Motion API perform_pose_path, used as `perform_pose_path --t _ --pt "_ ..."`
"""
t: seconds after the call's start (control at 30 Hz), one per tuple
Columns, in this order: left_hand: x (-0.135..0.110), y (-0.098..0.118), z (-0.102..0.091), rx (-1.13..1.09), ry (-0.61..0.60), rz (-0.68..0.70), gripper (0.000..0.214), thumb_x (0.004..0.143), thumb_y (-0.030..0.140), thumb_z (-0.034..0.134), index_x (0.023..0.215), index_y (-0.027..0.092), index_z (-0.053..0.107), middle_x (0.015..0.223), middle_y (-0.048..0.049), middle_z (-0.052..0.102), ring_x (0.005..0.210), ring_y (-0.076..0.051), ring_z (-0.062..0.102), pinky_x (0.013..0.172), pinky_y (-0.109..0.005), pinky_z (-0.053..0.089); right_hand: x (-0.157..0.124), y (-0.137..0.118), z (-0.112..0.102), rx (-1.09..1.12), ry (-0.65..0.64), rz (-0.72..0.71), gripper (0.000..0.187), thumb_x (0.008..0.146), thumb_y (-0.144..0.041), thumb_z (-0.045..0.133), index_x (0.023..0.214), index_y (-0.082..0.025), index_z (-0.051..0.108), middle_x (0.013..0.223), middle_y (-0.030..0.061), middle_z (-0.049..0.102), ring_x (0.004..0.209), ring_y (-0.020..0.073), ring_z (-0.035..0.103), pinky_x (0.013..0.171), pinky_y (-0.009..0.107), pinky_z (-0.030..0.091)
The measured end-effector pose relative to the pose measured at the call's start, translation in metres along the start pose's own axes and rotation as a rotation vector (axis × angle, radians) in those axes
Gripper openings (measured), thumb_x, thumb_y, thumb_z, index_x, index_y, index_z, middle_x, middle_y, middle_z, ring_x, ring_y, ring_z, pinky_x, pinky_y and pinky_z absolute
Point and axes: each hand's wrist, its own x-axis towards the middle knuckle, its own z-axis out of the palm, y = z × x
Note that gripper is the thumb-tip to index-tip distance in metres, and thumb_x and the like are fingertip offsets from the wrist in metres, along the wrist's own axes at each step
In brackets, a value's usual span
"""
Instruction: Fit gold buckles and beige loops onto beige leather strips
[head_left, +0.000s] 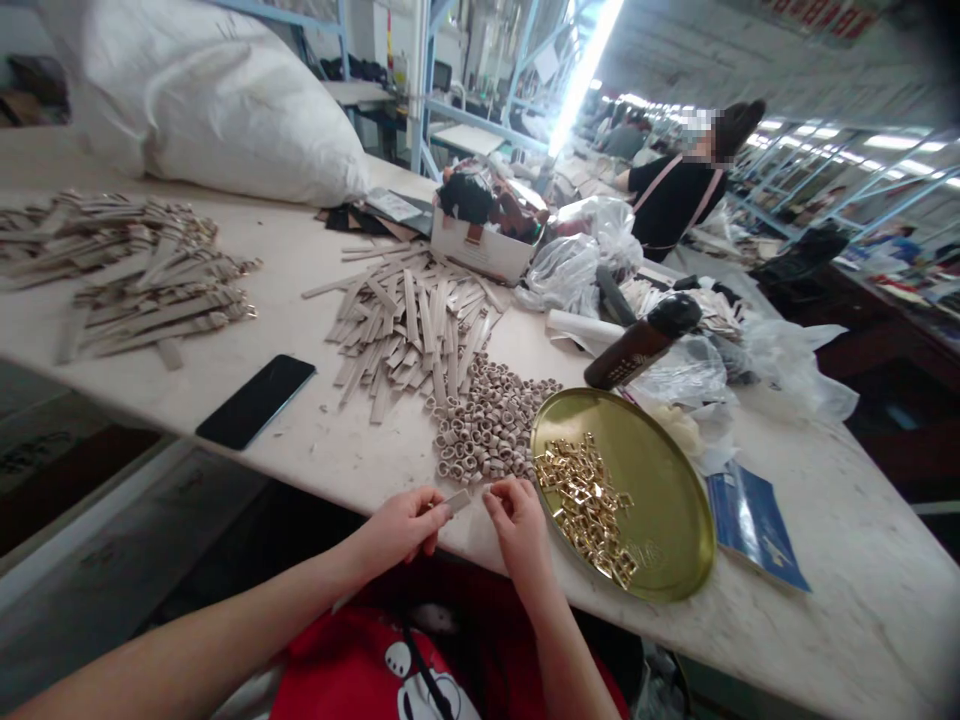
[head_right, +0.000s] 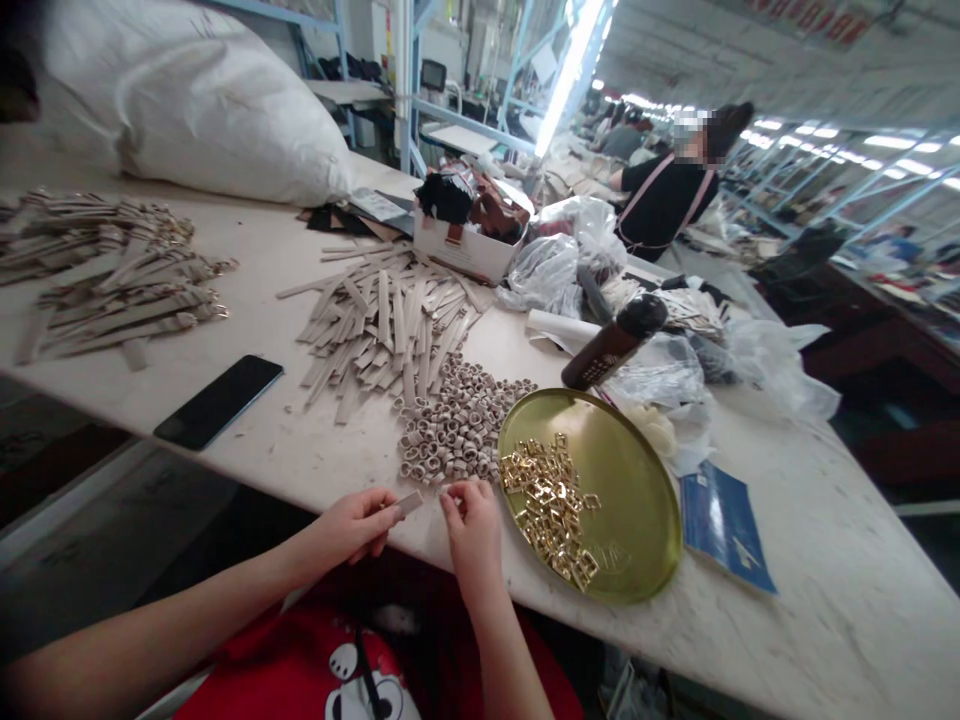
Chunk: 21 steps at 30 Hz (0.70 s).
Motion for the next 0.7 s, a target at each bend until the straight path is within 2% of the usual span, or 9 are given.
perform_pose_path --t 0.13,0.2,0.3,0.43,0.6,0.7 --pt "-0.008 0.021 0.013 0.092 0.018 0.135 0.028 0.080 0.044 0.041 0.072 0.018 0.047 0.049 0.0069 0.049 0.039 -0.007 0.037 0.042 -0.018 0.029 -0.026 -0.012 -0.007 0.565 -0.059 0.291 0.025 0.072 -0.042 0.060 0.071 -0.018 0.055 0.062 -0.0028 0.050 0.057 0.0107 0.046 0.058 0.025 0.040" --pt "-0.012 0.027 0.019 0.190 0.011 0.189 0.029 0.080 0.042 0.041 0.067 0.018 0.048 0.048 0.0062 0.047 0.044 -0.008 0.041 0.047 -0.019 0.031 -0.036 -0.017 -0.006 0.696 0.004 0.338 0.026 0.070 -0.042 0.063 0.069 -0.018 0.053 0.062 -0.0034 0.050 0.056 0.0095 0.046 0.058 0.024 0.040" --pt "-0.016 0.029 0.023 0.321 -0.020 0.202 0.030 0.081 0.041 0.039 0.065 0.017 0.049 0.048 0.0054 0.046 0.047 -0.010 0.042 0.047 -0.020 0.029 -0.046 -0.020 -0.006 0.699 0.087 0.311 0.025 0.067 -0.038 0.067 0.076 -0.018 0.055 0.061 -0.0046 0.051 0.056 0.0090 0.047 0.058 0.023 0.040" --pt "-0.018 0.031 0.022 0.396 -0.035 0.175 0.029 0.080 0.039 0.039 0.063 0.018 0.050 0.048 0.0051 0.046 0.047 -0.011 0.042 0.046 -0.021 0.026 -0.047 -0.020 -0.010 0.579 0.013 0.253 0.026 0.069 -0.037 0.065 0.084 -0.017 0.060 0.061 -0.0036 0.055 0.057 0.0101 0.049 0.060 0.024 0.041" --pt "-0.015 0.035 0.026 0.302 -0.011 0.188 0.028 0.081 0.038 0.039 0.067 0.017 0.051 0.051 0.0050 0.045 0.050 -0.011 0.043 0.048 -0.021 0.029 -0.049 -0.014 -0.001 0.669 -0.005 0.313 0.024 0.071 -0.037 0.064 0.082 -0.017 0.059 0.067 -0.0021 0.057 0.059 0.0102 0.050 0.060 0.024 0.042" --pt "-0.013 0.033 0.031 0.226 -0.020 0.183 0.023 0.081 0.034 0.038 0.073 0.016 0.051 0.056 0.0043 0.047 0.053 -0.011 0.044 0.051 -0.021 0.033 -0.052 -0.004 0.007 0.764 0.034 0.347 0.023 0.073 -0.038 0.062 0.082 -0.017 0.058 0.073 -0.0007 0.058 0.063 0.0113 0.051 0.062 0.025 0.042"
